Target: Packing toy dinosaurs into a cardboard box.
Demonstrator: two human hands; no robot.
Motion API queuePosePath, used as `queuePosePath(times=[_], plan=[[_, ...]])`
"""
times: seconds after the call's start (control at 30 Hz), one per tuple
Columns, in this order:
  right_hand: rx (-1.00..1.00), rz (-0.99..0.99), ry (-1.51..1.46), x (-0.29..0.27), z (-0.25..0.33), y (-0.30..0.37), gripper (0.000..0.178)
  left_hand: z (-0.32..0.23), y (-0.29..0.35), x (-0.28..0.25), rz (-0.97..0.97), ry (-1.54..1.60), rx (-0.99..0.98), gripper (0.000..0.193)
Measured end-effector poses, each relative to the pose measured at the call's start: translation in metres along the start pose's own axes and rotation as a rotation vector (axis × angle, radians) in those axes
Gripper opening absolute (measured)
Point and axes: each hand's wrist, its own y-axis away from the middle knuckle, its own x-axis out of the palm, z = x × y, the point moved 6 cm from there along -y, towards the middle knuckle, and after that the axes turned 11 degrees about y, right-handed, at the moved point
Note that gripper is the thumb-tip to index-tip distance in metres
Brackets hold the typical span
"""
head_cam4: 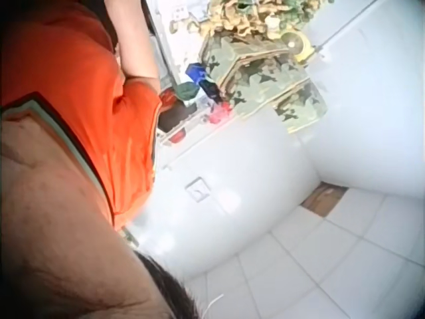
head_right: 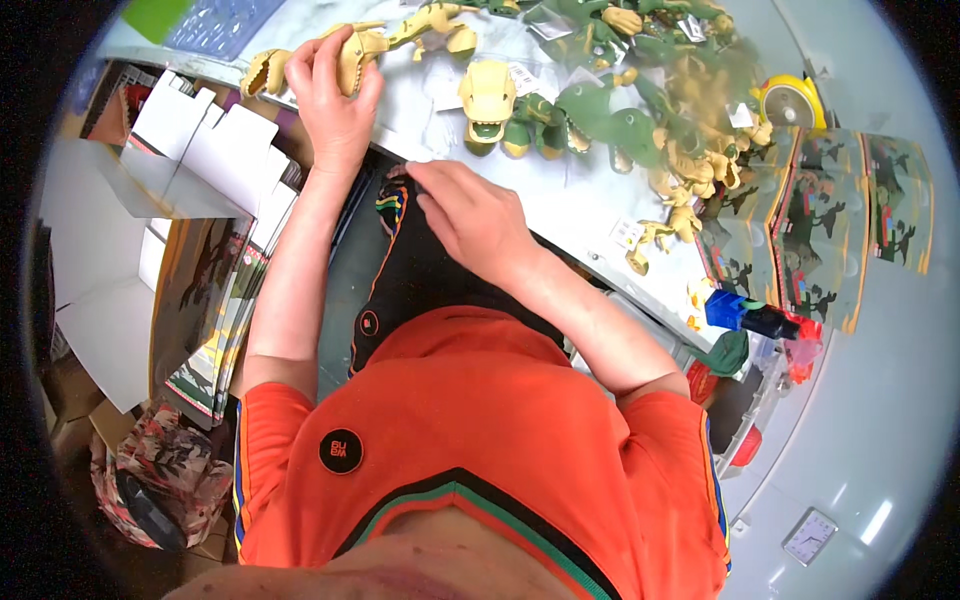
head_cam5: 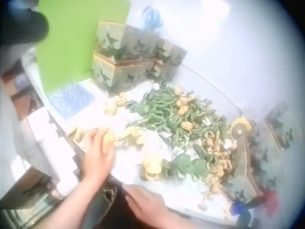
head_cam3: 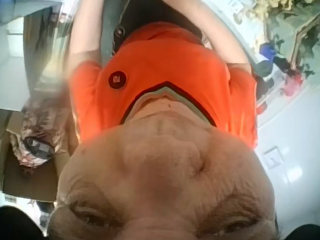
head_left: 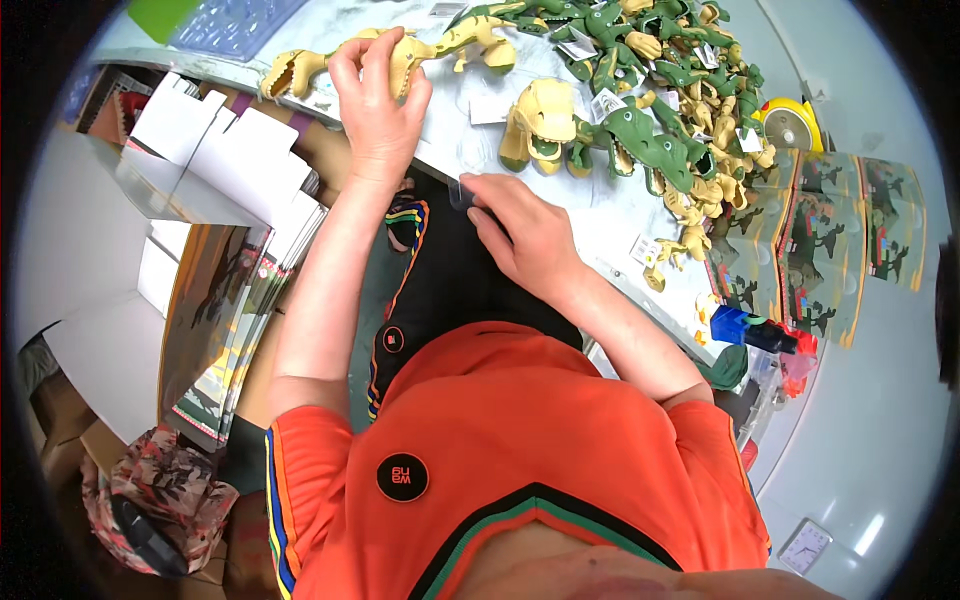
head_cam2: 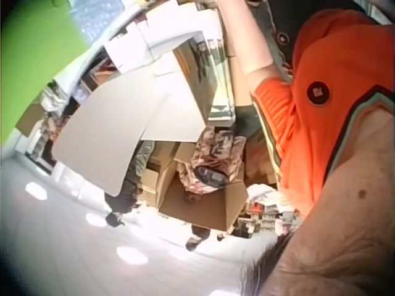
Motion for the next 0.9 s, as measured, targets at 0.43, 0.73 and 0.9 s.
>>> queuePosePath(times=[0.43,0.73,0.9], plan=[[-0.045,-0.18,0.065,-0.013,0.044,-0.013,0.068,-0.155,0.046,-0.118,0.366,-0.17,0.49,0.047],[0.142,-0.126,-0.213,-0.001,0.004,0.003,0.035,-0.141,0.063,-0.119,0.283,0.187,-0.064,0.058],[0.039,0.07,-0.384,-0.009,0.02,0.003,0.037,-0.045,0.106,-0.113,0.296,0.647,-1.009,0.048]])
